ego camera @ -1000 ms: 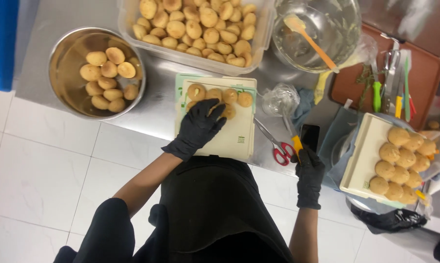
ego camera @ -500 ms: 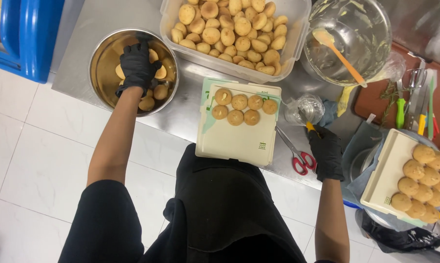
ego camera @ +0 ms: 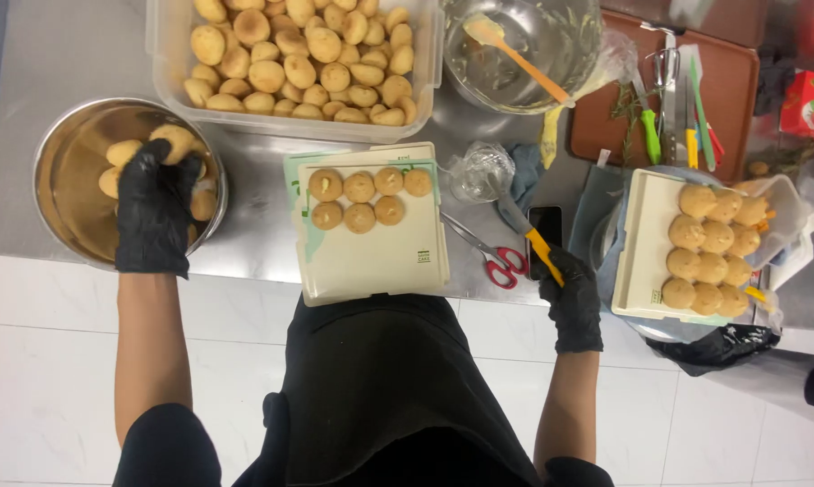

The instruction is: Filling cream puff pastries using a piping bag and arranging them on a tray.

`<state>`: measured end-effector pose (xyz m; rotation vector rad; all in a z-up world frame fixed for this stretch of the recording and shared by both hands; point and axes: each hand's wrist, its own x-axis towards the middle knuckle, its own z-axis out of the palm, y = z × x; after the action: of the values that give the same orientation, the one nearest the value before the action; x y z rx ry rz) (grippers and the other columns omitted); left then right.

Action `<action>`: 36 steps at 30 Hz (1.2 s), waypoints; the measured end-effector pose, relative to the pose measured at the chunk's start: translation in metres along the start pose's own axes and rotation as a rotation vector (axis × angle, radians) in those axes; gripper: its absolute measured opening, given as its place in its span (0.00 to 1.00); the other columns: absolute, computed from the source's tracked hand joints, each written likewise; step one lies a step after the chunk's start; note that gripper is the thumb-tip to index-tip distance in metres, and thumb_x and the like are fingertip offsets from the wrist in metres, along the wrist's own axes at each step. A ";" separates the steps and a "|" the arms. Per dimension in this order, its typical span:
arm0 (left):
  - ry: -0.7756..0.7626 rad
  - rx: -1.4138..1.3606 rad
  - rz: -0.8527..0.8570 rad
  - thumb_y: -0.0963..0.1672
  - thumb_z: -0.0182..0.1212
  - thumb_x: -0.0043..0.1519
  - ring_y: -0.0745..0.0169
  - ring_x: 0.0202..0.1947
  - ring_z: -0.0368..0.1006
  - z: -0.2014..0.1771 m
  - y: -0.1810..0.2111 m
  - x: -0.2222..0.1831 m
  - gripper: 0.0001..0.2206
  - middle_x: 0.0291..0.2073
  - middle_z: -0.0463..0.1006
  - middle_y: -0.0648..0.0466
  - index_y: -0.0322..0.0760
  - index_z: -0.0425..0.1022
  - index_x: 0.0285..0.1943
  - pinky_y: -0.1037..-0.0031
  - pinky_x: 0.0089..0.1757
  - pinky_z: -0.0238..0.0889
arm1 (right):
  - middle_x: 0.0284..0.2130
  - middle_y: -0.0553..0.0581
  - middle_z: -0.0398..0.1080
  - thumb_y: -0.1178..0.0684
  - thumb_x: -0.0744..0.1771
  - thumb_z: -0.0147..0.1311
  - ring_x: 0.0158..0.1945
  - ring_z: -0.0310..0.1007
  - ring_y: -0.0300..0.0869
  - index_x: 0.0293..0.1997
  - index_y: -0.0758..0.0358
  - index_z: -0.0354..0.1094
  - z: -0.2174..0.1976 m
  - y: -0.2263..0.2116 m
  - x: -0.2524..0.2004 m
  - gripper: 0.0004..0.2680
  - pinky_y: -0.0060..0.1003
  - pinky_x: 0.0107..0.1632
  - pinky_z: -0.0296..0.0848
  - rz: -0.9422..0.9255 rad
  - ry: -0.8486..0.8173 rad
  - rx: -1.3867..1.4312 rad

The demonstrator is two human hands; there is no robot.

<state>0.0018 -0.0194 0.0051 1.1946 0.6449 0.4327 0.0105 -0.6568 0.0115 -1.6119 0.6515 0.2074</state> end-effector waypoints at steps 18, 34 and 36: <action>-0.713 -0.644 -0.882 0.40 0.63 0.66 0.58 0.49 0.77 0.315 -0.142 -0.147 0.12 0.50 0.77 0.46 0.23 0.73 0.54 0.73 0.54 0.74 | 0.44 0.59 0.76 0.61 0.69 0.52 0.29 0.62 0.32 0.66 0.63 0.71 0.016 0.036 -0.052 0.16 0.24 0.31 0.61 -0.220 -0.201 0.281; -0.752 -0.442 -0.628 0.39 0.67 0.62 0.60 0.52 0.76 0.321 -0.125 -0.165 0.21 0.53 0.77 0.47 0.26 0.70 0.63 0.72 0.55 0.72 | 0.57 0.58 0.73 0.64 0.68 0.57 0.56 0.76 0.42 0.66 0.56 0.67 0.044 0.021 -0.051 0.18 0.33 0.55 0.76 -0.777 0.066 -0.439; -0.771 -0.384 -0.530 0.39 0.68 0.61 0.61 0.53 0.76 0.321 -0.124 -0.167 0.22 0.54 0.77 0.48 0.28 0.71 0.64 0.72 0.55 0.71 | 0.57 0.58 0.73 0.64 0.68 0.57 0.56 0.76 0.42 0.66 0.56 0.67 0.038 0.034 -0.039 0.18 0.33 0.55 0.76 -0.751 0.043 -0.413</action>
<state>0.0880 -0.3924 -0.0013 0.6950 0.1680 -0.3417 -0.0303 -0.6094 -0.0045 -2.1508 -0.0059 -0.2651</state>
